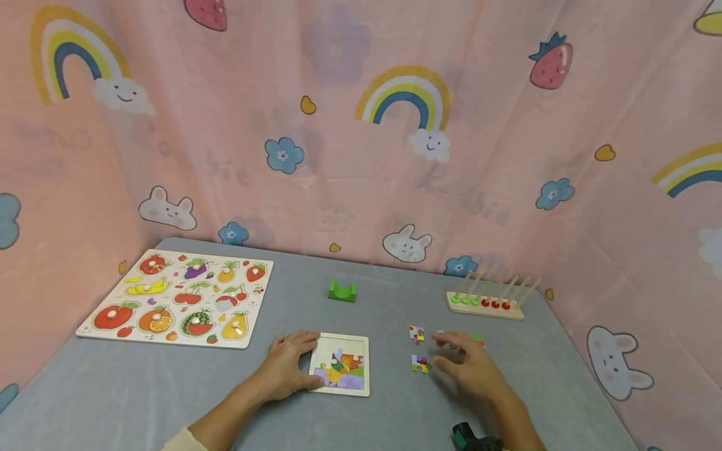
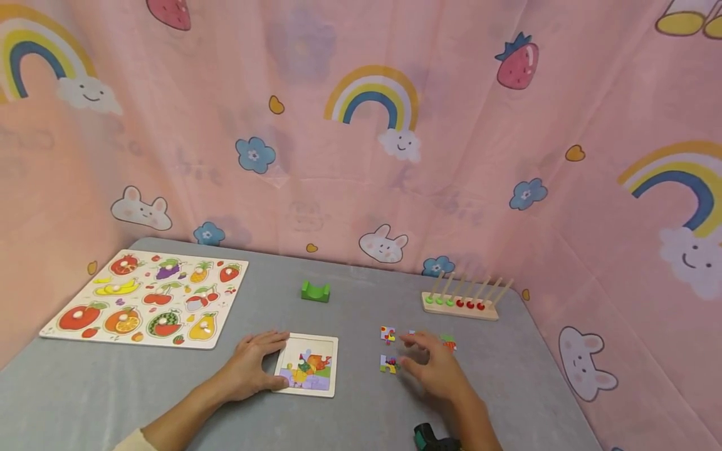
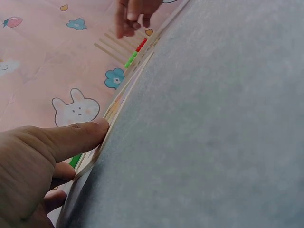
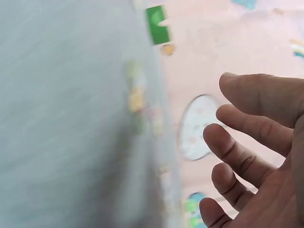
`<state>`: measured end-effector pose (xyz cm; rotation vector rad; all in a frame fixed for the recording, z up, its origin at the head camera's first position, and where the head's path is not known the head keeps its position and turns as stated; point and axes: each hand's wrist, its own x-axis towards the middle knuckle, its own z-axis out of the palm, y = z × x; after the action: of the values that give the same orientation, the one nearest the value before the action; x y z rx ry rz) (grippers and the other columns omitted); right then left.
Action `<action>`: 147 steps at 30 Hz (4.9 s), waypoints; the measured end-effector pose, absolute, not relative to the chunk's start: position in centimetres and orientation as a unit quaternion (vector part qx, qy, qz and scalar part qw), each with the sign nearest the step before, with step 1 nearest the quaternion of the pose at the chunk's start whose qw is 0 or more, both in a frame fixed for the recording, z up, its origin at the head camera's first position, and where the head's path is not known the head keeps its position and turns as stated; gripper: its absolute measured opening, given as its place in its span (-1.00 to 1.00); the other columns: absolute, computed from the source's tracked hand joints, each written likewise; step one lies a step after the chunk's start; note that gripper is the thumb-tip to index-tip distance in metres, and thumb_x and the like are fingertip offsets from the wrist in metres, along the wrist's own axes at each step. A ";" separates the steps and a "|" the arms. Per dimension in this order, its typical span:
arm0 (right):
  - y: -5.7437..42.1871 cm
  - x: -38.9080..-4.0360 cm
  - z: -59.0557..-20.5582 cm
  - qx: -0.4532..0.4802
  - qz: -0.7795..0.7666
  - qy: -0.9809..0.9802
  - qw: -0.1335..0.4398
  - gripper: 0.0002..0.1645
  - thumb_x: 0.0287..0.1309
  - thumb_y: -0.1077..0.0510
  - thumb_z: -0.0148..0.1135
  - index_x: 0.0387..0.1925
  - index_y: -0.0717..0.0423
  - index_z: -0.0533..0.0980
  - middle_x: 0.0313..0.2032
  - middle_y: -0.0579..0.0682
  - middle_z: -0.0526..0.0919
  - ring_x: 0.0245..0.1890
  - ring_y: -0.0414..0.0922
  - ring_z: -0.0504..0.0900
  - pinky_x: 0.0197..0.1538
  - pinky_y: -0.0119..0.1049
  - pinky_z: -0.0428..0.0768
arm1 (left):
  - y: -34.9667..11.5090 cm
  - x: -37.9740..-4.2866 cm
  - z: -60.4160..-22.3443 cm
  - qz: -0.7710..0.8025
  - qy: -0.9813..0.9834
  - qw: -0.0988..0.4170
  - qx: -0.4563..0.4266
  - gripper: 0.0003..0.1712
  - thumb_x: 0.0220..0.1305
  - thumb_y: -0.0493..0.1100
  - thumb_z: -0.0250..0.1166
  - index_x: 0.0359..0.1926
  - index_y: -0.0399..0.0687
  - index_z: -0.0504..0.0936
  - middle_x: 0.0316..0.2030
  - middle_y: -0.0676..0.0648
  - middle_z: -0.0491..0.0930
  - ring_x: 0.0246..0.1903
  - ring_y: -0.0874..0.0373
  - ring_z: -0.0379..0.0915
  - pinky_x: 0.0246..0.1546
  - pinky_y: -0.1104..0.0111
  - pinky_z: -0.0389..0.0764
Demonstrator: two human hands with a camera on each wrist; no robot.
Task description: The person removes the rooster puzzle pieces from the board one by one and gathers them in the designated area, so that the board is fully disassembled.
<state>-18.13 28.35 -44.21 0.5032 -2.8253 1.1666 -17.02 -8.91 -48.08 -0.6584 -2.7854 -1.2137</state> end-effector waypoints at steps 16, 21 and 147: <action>23.5 -17.2 -39.5 0.273 0.372 -0.876 0.142 -0.52 0.04 0.15 0.44 0.05 0.00 0.61 -0.09 -0.24 0.57 -0.04 -0.16 0.48 -0.09 -0.04 0.50 | -8.9 -16.9 -48.0 -0.392 -0.895 0.015 -0.211 -0.15 -0.21 -0.11 0.62 0.12 -0.46 0.53 0.22 -0.17 0.44 0.30 -0.19 0.16 0.19 -0.26 -0.09; 21.5 -17.3 -39.4 0.295 0.380 -0.864 0.151 -0.51 0.02 0.15 0.45 0.06 0.04 0.60 -0.10 -0.23 0.56 -0.03 -0.15 0.47 -0.09 -0.06 0.49 | -9.0 -17.0 -47.9 -0.395 -0.894 0.017 -0.211 -0.15 -0.21 -0.11 0.62 0.11 -0.47 0.53 0.22 -0.18 0.44 0.30 -0.19 0.16 0.19 -0.26 -0.09; 22.2 -16.0 -41.7 0.292 0.324 -0.877 0.203 -0.42 -0.22 0.34 0.55 -0.02 0.17 0.63 -0.17 -0.17 0.68 -0.10 -0.16 0.55 -0.09 -0.12 0.53 | -9.0 -17.0 -48.2 -0.387 -0.896 0.005 -0.219 -0.14 -0.17 -0.07 0.60 0.15 -0.42 0.51 0.24 -0.19 0.41 0.31 -0.19 0.14 0.20 -0.25 -0.13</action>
<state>-15.99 22.18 -41.67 0.8140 -2.4460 0.9045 -17.03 -8.96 -48.15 -0.6852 -2.8042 -1.2116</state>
